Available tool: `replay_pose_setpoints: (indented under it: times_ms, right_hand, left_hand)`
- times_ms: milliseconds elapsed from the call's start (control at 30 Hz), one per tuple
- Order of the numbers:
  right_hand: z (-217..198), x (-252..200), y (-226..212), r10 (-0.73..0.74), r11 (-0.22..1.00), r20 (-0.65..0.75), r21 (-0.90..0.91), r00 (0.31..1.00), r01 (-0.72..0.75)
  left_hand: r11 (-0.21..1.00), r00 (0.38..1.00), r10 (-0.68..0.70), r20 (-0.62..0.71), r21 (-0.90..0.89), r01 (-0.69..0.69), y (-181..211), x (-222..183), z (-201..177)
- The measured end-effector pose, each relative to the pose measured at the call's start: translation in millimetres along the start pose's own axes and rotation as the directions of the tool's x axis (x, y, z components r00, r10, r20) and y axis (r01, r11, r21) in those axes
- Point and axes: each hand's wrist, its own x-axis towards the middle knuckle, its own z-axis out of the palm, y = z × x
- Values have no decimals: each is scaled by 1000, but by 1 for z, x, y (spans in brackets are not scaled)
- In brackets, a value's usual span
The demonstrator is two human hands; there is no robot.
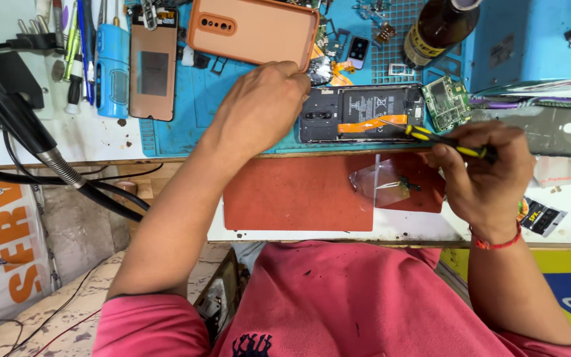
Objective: The person disassembles and reassembles a mobile phone using a screwdriver and a prying tool, removing screws from the internal chassis and disconnecting internal components.
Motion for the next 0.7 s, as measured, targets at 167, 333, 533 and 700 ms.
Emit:
replay_pose_setpoints:
  times_ms: [167, 333, 533, 700]
  right_hand:
    - [-8, -32, 16, 75, 991, -62, 111, 995, -68]
    - [-5, -39, 20, 55, 986, -87, 164, 995, -40]
    - [0, -39, 19, 18, 988, -67, 157, 998, -7]
    - [6, -42, 21, -30, 999, -79, 34, 996, 32]
  left_hand:
    - [986, 997, 64, 45, 148, -70, 2, 2, -1]
    - [987, 996, 42, 74, 150, -53, 3, 5, -1]
    - [991, 984, -34, 173, 130, 11, -2, 9, 6]
    - [973, 987, -19, 162, 231, -19, 0, 11, 9]
